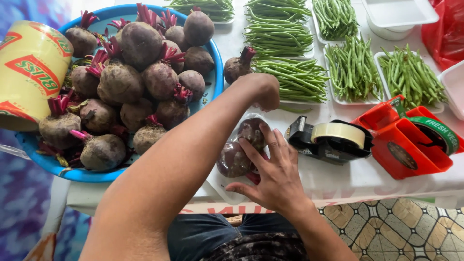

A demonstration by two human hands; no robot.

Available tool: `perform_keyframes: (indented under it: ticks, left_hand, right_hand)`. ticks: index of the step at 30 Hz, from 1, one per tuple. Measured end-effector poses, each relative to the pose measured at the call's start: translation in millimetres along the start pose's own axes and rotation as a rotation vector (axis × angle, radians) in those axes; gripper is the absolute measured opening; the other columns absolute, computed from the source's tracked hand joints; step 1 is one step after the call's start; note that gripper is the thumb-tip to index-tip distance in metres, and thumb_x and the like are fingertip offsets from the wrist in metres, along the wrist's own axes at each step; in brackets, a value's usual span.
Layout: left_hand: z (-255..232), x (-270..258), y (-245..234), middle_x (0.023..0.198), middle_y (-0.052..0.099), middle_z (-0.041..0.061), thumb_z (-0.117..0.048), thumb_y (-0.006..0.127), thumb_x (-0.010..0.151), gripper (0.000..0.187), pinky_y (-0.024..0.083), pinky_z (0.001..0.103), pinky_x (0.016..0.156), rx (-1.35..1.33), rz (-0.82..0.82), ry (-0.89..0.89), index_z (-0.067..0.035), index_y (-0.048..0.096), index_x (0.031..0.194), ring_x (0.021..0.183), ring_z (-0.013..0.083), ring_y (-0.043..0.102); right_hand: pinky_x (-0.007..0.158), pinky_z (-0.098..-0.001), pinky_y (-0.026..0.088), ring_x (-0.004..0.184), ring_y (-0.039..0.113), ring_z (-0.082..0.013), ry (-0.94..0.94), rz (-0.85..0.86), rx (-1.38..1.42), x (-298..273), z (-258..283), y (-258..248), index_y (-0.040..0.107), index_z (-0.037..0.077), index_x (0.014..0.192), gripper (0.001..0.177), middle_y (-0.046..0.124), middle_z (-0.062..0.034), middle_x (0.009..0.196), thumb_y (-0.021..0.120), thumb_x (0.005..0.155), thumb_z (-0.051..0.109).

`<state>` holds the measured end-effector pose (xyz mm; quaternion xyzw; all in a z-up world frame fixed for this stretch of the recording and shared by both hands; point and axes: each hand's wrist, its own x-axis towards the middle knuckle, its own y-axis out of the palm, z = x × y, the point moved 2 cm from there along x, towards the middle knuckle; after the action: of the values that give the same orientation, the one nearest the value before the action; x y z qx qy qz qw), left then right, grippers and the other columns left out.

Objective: The person places beets onto a white foam tray, wraps the tray with plastic film, and then secures the film using a tape dispenser and a green produce sealer.

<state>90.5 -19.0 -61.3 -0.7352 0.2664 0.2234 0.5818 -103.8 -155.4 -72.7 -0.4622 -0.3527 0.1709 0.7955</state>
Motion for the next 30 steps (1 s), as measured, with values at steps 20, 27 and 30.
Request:
perform_keyframes:
  ticks: [20, 27, 30]
  left_hand:
    - [-8, -41, -28, 0.103, 0.072, 0.008, -0.019, 0.063, 0.099, 0.021, 0.059, 0.033, 0.069, 0.016, 0.268, -0.112, -0.001, 0.072, 0.101, 0.089, 0.0237, 0.069]
    - [-8, -31, -26, 0.088, 0.069, 0.008, -0.023, 0.065, 0.099, 0.024, 0.059, 0.037, 0.067, 0.104, 0.311, -0.079, -0.004, 0.069, 0.086, 0.077, 0.0249, 0.066]
    - [0, -55, -22, 0.104, 0.072, 0.009, -0.022, 0.064, 0.101, 0.024, 0.060, 0.036, 0.073, -0.036, 0.298, -0.172, 0.001, 0.070, 0.106, 0.091, 0.0243, 0.068]
  right_hand:
    - [0.092, -0.0668, 0.041, 0.141, 0.037, -0.0481, -0.041, 0.111, -0.047, 31, 4, 0, 0.062, 0.024, 0.133, 0.102, 0.041, -0.0146, 0.155, 0.063, 0.062, 0.097]
    - [0.086, -0.0662, 0.043, 0.137, 0.039, -0.0472, -0.041, 0.098, -0.040, 34, 4, -1, 0.062, 0.024, 0.127, 0.097, 0.043, -0.0137, 0.151, 0.062, 0.063, 0.097]
    - [0.088, -0.0663, 0.043, 0.141, 0.037, -0.0464, -0.040, 0.087, -0.021, 29, 2, 0, 0.065, 0.024, 0.127, 0.095, 0.042, -0.0147, 0.154, 0.065, 0.063, 0.095]
